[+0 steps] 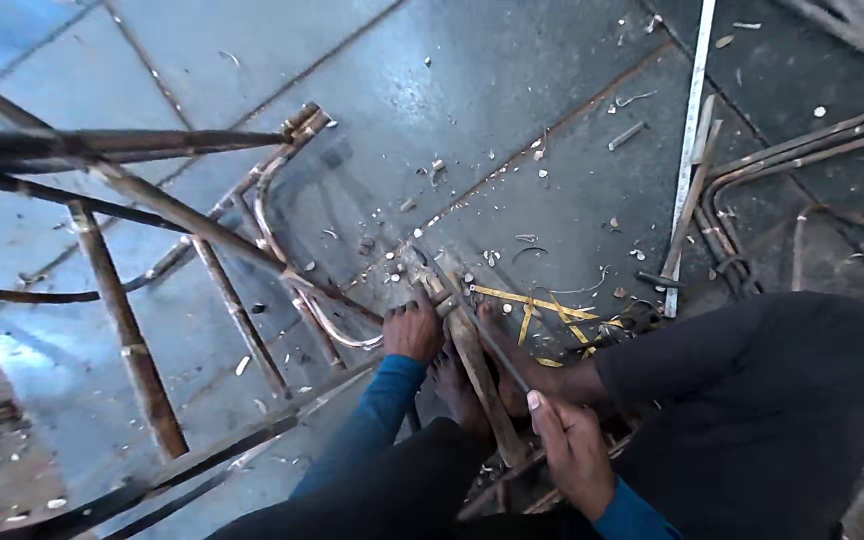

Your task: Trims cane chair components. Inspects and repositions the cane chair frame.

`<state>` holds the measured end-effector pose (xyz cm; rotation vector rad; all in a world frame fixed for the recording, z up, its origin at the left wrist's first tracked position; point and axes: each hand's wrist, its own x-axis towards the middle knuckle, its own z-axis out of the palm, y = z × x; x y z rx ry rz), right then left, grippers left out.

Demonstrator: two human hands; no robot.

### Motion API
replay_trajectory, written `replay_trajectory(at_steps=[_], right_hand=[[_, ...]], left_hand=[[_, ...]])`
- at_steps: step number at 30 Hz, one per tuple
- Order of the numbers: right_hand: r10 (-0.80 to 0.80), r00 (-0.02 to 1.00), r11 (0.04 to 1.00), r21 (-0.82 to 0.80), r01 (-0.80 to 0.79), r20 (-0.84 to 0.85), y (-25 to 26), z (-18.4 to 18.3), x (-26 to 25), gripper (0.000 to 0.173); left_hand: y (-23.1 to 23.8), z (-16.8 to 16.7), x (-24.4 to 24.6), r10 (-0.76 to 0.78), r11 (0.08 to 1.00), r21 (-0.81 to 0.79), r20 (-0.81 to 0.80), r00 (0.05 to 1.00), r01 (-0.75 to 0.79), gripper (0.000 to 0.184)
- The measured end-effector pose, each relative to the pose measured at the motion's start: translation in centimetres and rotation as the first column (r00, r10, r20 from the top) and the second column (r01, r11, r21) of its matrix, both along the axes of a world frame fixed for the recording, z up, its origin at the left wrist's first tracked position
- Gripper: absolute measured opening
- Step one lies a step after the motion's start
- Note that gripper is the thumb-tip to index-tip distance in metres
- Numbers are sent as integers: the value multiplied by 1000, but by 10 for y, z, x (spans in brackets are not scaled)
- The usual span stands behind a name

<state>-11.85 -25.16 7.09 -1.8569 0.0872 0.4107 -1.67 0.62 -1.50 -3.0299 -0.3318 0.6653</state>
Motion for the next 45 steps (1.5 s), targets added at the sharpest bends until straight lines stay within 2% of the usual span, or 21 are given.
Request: replay_trajectory(at_steps=[2, 4, 16, 25, 32, 38, 42, 45], right_hand=[[11, 1000, 1000, -2, -11, 0, 2, 1, -3, 48], [14, 1000, 1000, -10, -14, 15, 3, 2, -3, 49], [-2, 998, 999, -33, 0, -65, 11, 10, 0, 47], [3, 999, 999, -35, -4, -32, 13, 14, -3, 48], [1, 999, 997, -72, -3, -37, 13, 21, -5, 50], [20, 998, 996, -87, -25, -53, 45, 3, 35, 52], [28, 1000, 995, -94, -29, -13, 36, 10, 26, 50], [21, 999, 995, -98, -18, 35, 65, -11, 59, 49]], left_hand=[[4, 7, 6, -30, 998, 43, -131, 991, 36, 51], [2, 13, 15, -36, 998, 49, -227, 973, 48, 38], [6, 32, 30, -84, 996, -52, -310, 947, 71, 25], [11, 26, 27, -92, 994, -77, -263, 961, 74, 29], [10, 26, 26, -108, 992, -91, -251, 962, 88, 24], [7, 26, 23, -103, 993, -86, -271, 957, 83, 24], [7, 29, 25, -86, 994, -88, -266, 960, 65, 25], [10, 30, 33, -78, 995, -76, -280, 957, 59, 27]])
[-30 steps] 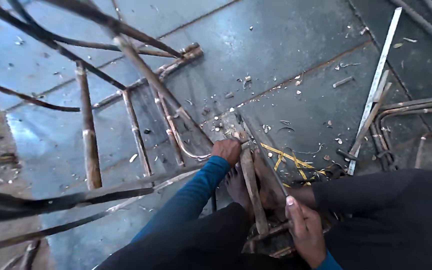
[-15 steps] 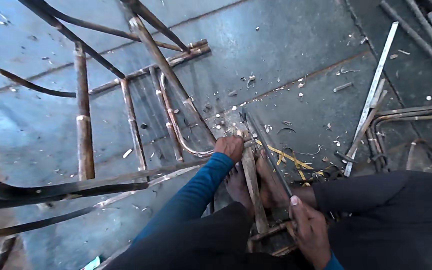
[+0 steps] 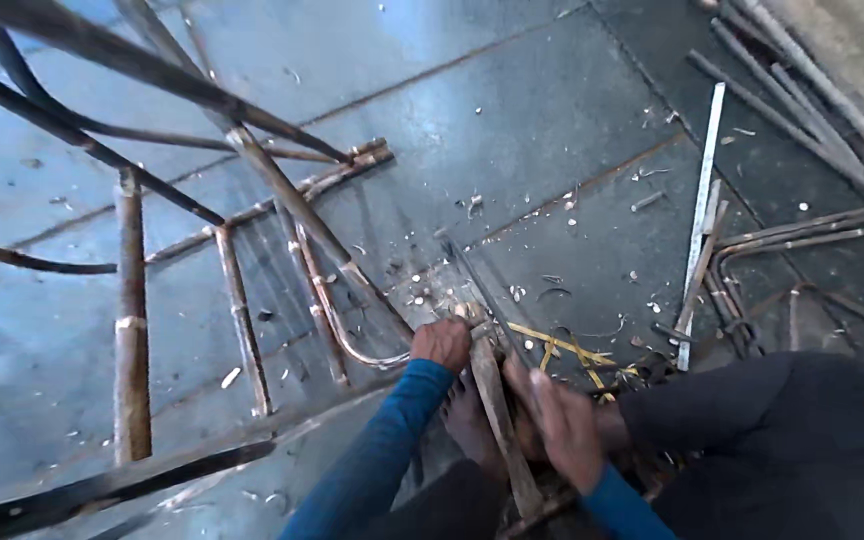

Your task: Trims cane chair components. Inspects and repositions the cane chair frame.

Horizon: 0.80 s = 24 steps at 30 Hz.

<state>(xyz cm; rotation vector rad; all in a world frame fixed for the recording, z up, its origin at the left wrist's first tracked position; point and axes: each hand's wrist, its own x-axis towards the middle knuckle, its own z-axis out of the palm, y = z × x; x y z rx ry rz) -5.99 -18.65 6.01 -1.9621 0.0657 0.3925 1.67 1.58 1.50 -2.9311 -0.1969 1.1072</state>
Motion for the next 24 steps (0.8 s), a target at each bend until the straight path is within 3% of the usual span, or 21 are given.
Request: replay_trajectory(at_steps=[3, 7, 11, 14, 16, 20, 24], right_hand=[[-5, 1000, 1000, -2, 5, -10, 9, -11, 9, 53], [-12, 1000, 1000, -7, 12, -3, -16, 13, -25, 46], [-6, 1000, 1000, 4, 6, -15, 28, -15, 20, 52], [48, 996, 999, -6, -49, -80, 0, -1, -7, 52], [5, 996, 1000, -10, -6, -91, -17, 6, -29, 50], [60, 992, 998, -1, -60, -107, 21, -16, 10, 56], [65, 987, 998, 37, -60, -144, -18, 6, -15, 54]], left_hand=[[-2, 0, -3, 1, 1000, -2, -10, 1000, -1, 27], [0, -7, -4, 4, 1000, 26, -29, 1000, -3, 32], [-5, 3, -1, -33, 995, 89, -68, 997, 39, 37], [-9, 2, -4, -58, 990, 126, -57, 997, 65, 36], [-7, -5, -2, -64, 989, 133, -37, 997, 69, 38], [-12, 5, 3, -29, 982, 180, -117, 993, 50, 37], [-14, 1, 1, -56, 974, 210, -120, 991, 80, 41]])
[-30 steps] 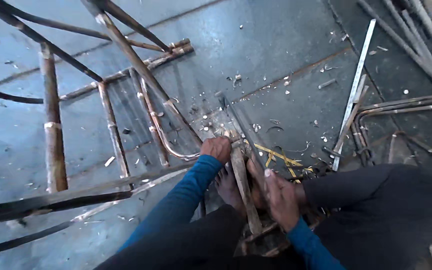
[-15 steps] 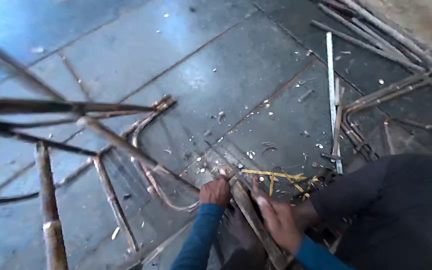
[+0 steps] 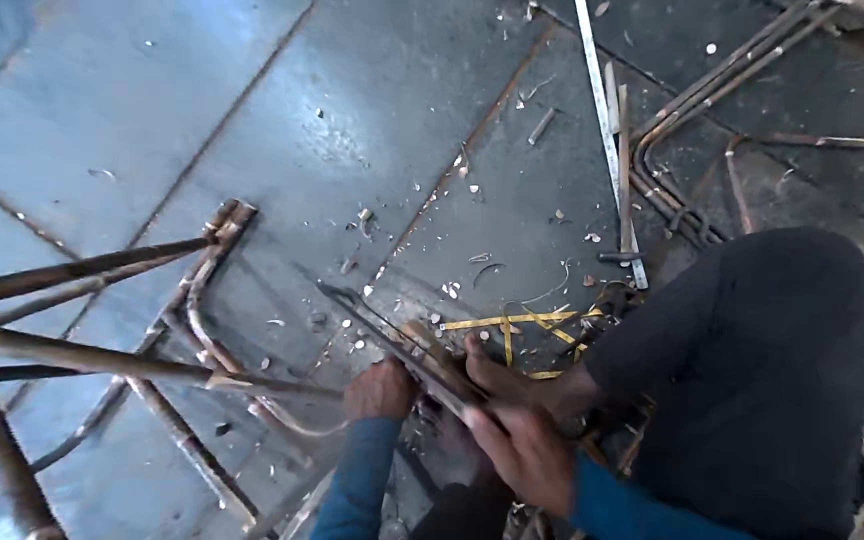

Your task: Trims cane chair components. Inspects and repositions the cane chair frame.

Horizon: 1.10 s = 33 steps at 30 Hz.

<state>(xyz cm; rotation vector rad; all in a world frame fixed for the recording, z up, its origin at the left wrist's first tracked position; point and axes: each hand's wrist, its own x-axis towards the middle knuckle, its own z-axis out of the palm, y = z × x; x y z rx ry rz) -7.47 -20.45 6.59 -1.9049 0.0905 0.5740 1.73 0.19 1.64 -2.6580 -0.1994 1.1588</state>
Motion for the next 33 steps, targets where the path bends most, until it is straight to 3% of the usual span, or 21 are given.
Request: replay_trajectory(at_steps=[2, 7, 11, 16, 21, 26, 30, 33], right_hand=[[-47, 998, 999, -26, 48, 44, -11, 3, -14, 51], [75, 997, 997, -5, -75, -30, 47, -21, 54, 56], [-19, 998, 999, -34, 21, 55, 1, -1, -3, 51], [48, 999, 998, -36, -48, -1, 46, -20, 47, 54], [-9, 1000, 999, -52, 10, 21, -2, -1, -7, 52], [71, 997, 995, -73, -68, 34, 49, -25, 41, 52], [19, 999, 998, -64, -17, 38, 8, -10, 1, 54], [32, 999, 998, -59, -30, 34, 27, -21, 19, 54]], left_hand=[[-1, -5, 1, 19, 1000, -7, 22, 1000, -19, 44], [-8, 8, 1, 44, 999, 12, 0, 999, -44, 35], [0, -6, -3, -14, 1000, 8, 20, 1000, 14, 45], [-2, 3, 0, 64, 998, -15, -16, 998, -64, 40], [-1, -5, -1, 26, 1000, -1, 0, 1000, -26, 47], [-4, 6, 2, 40, 999, -9, 3, 999, -40, 38], [-2, -3, 0, 14, 1000, 10, 27, 1000, -15, 41], [-1, -2, 1, 29, 1000, 0, 41, 999, -29, 39]])
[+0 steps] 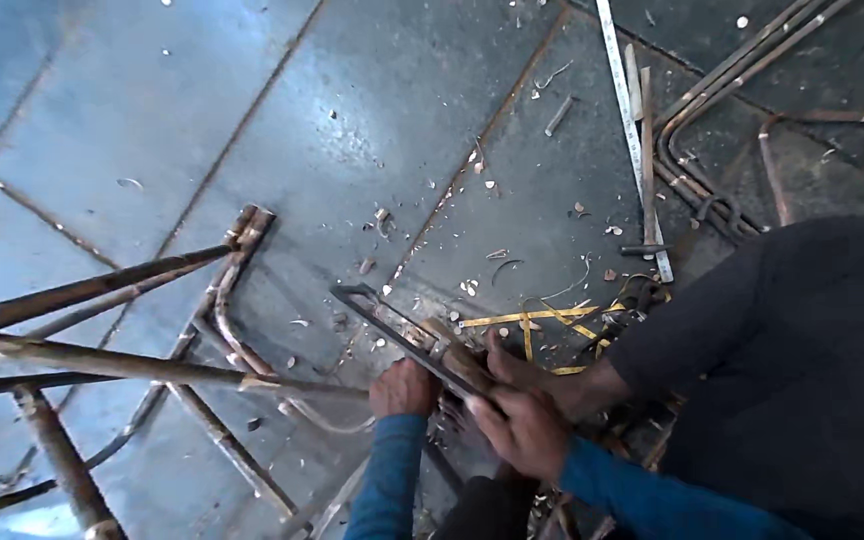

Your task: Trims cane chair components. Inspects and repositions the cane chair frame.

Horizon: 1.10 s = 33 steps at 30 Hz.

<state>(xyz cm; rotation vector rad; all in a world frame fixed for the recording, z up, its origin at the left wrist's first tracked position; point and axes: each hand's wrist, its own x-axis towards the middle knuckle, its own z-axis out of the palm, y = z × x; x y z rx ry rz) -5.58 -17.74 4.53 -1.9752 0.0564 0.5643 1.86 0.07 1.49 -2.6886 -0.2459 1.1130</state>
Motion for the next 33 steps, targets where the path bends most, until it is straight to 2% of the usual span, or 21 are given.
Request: replay_trajectory(at_steps=[2, 7, 11, 14, 16, 20, 23, 25, 30, 33], right_hand=[[20, 1000, 1000, 1, -20, 21, 18, -8, 22, 51], [-12, 1000, 1000, -2, 12, -4, -19, 9, -16, 53], [51, 995, 996, 80, -44, -90, 17, -13, 38, 53], [-22, 1000, 987, 160, 25, -17, -12, -10, 16, 51], [-29, 997, 990, 134, 38, -70, -23, -6, 5, 56], [15, 997, 994, 113, -7, -73, 14, -16, 42, 51], [-2, 998, 991, 137, 10, -61, -13, 0, 15, 52], [-42, 993, 991, 120, 56, -111, -31, 5, -2, 54], [21, 994, 993, 122, -8, -108, 16, -12, 47, 50], [-5, 998, 989, 147, 16, -70, -28, 5, 8, 49]], left_hand=[[-5, 5, 0, 26, 1000, -5, -25, 999, -26, 37], [1, -5, -1, -18, 1000, -20, 27, 999, 18, 43], [0, 0, 2, 11, 1000, 4, -6, 1000, -11, 35], [4, -7, -1, -9, 1000, -3, 25, 1000, 9, 36], [4, -10, 1, 11, 1000, -17, 33, 999, -11, 37], [2, -5, 0, 31, 999, -11, 6, 999, -31, 35], [4, -5, -2, 4, 1000, -14, 31, 1000, -4, 36], [3, -10, 0, 11, 1000, -16, 34, 999, -10, 38], [3, -6, -3, 33, 999, -35, 74, 997, -31, 33], [4, -9, -5, -4, 1000, 4, 39, 999, 4, 35]])
